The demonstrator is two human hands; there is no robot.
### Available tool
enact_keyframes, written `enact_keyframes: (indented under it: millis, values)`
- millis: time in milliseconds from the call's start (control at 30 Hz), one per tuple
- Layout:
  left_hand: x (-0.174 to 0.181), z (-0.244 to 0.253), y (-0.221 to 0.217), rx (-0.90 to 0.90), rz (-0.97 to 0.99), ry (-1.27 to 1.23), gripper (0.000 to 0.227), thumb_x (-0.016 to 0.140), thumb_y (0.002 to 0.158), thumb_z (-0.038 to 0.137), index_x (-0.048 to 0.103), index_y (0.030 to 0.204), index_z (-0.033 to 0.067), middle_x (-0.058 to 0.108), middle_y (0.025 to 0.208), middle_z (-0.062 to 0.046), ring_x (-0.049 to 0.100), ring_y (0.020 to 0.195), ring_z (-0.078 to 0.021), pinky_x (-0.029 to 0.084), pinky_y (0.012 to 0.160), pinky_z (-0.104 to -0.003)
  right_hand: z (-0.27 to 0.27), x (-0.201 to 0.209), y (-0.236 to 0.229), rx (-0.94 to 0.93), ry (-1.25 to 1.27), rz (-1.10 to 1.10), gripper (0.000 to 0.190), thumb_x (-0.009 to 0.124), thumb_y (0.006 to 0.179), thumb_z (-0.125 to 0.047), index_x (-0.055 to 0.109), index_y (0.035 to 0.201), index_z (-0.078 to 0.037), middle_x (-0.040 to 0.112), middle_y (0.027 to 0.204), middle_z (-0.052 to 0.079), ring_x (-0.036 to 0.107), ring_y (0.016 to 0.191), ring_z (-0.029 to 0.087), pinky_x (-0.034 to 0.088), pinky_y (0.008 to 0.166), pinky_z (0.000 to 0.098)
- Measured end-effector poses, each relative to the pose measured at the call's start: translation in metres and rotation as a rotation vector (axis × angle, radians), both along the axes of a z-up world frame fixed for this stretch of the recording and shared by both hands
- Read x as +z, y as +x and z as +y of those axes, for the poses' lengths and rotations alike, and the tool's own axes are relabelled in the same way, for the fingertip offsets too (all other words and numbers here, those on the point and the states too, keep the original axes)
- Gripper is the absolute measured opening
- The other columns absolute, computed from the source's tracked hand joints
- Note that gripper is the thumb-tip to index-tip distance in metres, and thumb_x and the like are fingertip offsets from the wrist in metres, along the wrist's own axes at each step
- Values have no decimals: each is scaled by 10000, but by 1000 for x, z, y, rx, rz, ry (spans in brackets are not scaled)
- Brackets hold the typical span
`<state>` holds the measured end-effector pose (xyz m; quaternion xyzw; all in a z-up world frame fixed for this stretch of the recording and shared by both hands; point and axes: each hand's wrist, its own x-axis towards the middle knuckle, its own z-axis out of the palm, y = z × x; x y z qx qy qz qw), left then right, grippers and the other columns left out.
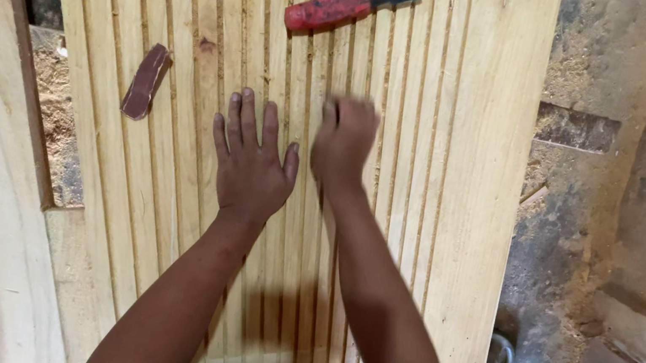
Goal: The person sands a large wooden board with vertical grooves using a sanding block. They move the sanding block back and forth along the grooves, covering different sections of the board. The person occasionally adjusts their position and the board's orientation to reach different areas.
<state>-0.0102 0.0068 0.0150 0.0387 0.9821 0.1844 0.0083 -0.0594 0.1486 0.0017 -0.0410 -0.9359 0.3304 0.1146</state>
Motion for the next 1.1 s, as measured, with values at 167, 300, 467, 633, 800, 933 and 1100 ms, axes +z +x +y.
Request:
enact_keyframes:
  millis: [167,300,467,633,800,933,1100]
  values:
    - [-2,-1,0,-1,0,-10,695,565,1023,436,421,1549,7,266,1659,-289,209,1559,-441,152,1252,-622,-8,4,-7,-13,52,88,81,613,953,-75,681,976,-36,652,911,143,580,933,331,417,907,476]
    - [1,0,5,11,-1,1,695,567,1022,434,419,1551,8,272,1660,-286,216,1560,-442,157,1257,-618,-7,1,-26,-19,19,77,68,614,947,-69,674,937,-40,666,888,136,589,937,346,423,877,463]
    - [4,0,1,4,-5,-6,696,567,1011,438,424,1536,4,275,1647,-293,217,1553,-445,152,1245,-623,-3,8,-7,-2,-12,62,68,614,933,-71,669,930,-30,657,879,147,588,910,343,420,871,455]
    - [-2,0,1,4,-20,-32,693,546,1022,439,417,1548,7,269,1653,-292,210,1557,-438,147,1248,-617,-6,0,-25,-13,14,43,100,615,976,-71,679,901,-54,663,855,125,580,886,323,420,865,452]
    - [2,0,0,-2,-6,-35,694,542,1022,438,419,1553,9,262,1658,-285,208,1564,-432,149,1254,-615,-5,6,-15,-22,27,102,64,638,954,-73,668,954,-16,632,902,185,569,918,351,425,858,465]
    - [1,1,2,10,-19,-7,702,548,1007,442,421,1548,14,267,1655,-284,209,1557,-438,149,1248,-617,-6,3,-2,-12,-3,74,58,623,941,-68,661,921,-29,648,868,153,588,898,337,431,860,477]
    - [0,0,3,6,-9,-28,698,556,1005,438,422,1547,19,271,1656,-282,212,1560,-431,151,1254,-615,-10,-4,-20,-33,10,98,59,627,940,-44,648,885,-31,656,877,145,577,918,357,436,878,479]
